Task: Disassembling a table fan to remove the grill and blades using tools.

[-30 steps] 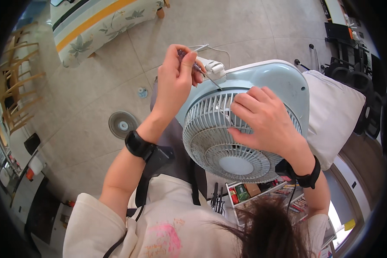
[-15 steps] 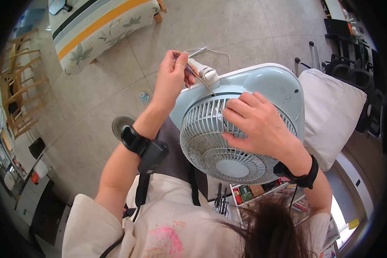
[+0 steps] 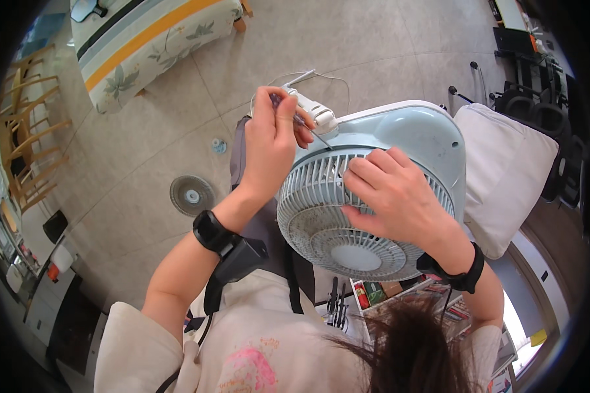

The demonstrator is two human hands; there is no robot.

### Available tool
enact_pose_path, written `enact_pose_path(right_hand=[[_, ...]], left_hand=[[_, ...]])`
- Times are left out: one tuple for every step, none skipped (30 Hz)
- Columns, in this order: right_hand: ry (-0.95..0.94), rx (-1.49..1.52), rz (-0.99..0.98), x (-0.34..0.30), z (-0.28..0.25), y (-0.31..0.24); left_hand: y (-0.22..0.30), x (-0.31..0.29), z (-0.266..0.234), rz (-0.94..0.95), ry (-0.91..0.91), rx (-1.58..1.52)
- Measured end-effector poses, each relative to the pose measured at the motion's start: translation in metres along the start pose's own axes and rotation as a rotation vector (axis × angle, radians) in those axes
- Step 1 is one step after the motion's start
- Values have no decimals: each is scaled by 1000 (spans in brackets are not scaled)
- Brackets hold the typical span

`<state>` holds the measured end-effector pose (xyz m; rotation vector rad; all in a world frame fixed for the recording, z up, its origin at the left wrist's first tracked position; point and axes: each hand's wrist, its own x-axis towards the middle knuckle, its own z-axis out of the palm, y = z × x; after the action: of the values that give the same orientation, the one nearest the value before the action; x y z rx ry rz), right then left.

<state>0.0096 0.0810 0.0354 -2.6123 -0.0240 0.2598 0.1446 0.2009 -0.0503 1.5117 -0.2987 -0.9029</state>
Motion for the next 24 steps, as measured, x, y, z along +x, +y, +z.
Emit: enact_pose_path(right_hand=[[0,-2,0,0,-1,0],[-24,-10,4,-1,-2,1],[-49,-15,9,-2,-3,1],[-49,-14,10,-2,-3,1],[-51,-3,-1,-1,-3,0],[-53,7,-8,-1,-2,0],[-54,5,-3,0,-2,0],[-50,13,-2,0,-2,1],[-47,23,-3,1,-2,1],[-49,23,-2,1,-3,1],[-35,41,14,1,-3,1],[-21,59,30,2,-4,1],[-22,57,30,2,-5,2],[58,139,95,2,-5,3],[138,222,163,1,-6,4],[136,221,163,4,-10,7],[158,254,249,8,-15,12],[180,288,338,12,-18,15],[177,289,339,17,-15,17],[75,203,293,23,-8,16],[-27,112,249,29,-3,14],[-30,108,254,33,2,10],[-134,-18,245,37,7,6],[-239,-150,246,41,11,2]], left_hand=[[-6,6,-3,-83,-11,-75],[-11,11,-6,-82,-12,-77],[-16,13,-9,-203,-12,-153],[-20,15,-12,-325,-13,-229],[-21,16,-14,-326,-14,-228],[-23,17,-17,-336,-42,-223],[-24,19,-17,-347,-71,-217],[-24,23,-17,-347,-75,-219],[-24,27,-16,-378,-91,-218],[-23,30,-16,-408,-107,-217],[-23,31,-16,-409,-107,-218],[-23,32,-16,-401,-127,-219],[-23,34,-17,-392,-147,-220],[-23,34,-17,-391,-146,-223],[-22,34,-18,-393,-145,-220],[-22,34,-19,-394,-143,-218],[-21,34,-19,-394,-142,-221],[-22,33,-19,-395,-150,-236],[-22,33,-20,-395,-157,-250],[-23,33,-21,-398,-157,-251],[-24,34,-21,-415,-151,-253],[-25,35,-22,-432,-146,-255],[-26,35,-21,-433,-152,-259],[-29,37,-19,-455,-174,-280]])
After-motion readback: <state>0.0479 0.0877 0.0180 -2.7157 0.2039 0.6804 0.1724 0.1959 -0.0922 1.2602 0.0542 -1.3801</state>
